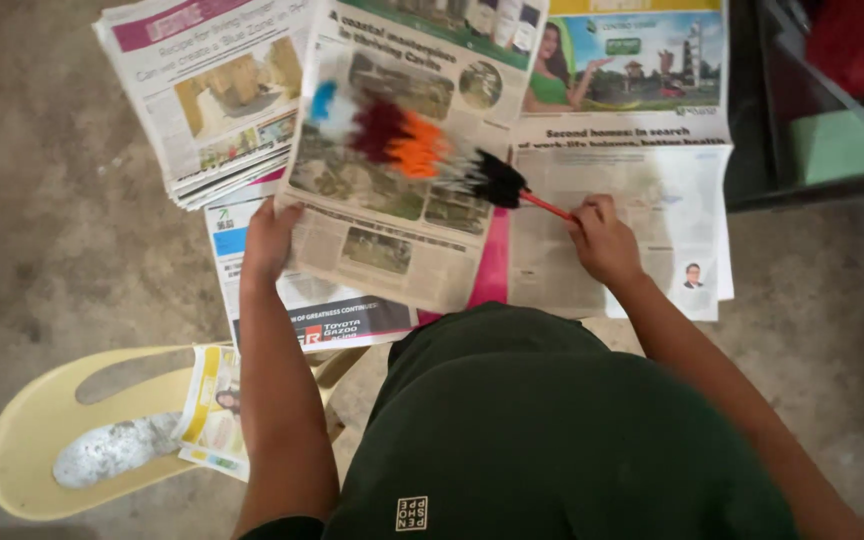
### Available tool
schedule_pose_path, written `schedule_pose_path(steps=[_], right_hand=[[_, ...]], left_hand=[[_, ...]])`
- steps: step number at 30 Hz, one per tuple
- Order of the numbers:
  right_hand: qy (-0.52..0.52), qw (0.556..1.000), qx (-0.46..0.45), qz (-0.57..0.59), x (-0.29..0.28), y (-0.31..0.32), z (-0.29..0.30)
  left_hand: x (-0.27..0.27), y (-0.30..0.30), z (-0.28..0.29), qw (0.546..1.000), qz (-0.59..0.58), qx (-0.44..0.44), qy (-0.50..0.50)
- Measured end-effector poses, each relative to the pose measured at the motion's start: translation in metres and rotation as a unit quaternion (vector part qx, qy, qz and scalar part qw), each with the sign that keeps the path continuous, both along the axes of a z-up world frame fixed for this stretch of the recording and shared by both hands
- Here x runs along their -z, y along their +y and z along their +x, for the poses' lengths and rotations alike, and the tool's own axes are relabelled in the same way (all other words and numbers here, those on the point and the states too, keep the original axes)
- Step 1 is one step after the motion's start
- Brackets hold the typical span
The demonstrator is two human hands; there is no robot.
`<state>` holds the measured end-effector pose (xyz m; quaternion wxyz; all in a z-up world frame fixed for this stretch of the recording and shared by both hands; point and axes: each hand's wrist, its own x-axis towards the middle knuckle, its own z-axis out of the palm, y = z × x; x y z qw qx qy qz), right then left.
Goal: Dusting and organizing a stack of newspapers using a feather duster.
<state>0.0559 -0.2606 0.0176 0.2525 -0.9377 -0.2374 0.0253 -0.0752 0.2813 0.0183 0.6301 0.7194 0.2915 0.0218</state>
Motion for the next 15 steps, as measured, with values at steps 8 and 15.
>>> schedule_pose_path(steps=[8, 15], right_hand=[[-0.044, 0.997, 0.064, 0.030, 0.090, 0.011, 0.094], [-0.038, 0.988, 0.089, 0.119, 0.100, 0.003, 0.115]], left_hand=[[-0.013, 0.002, -0.071, 0.992, -0.069, -0.090, -0.048], [-0.111, 0.022, -0.140, 0.975, 0.084, -0.176, -0.103]])
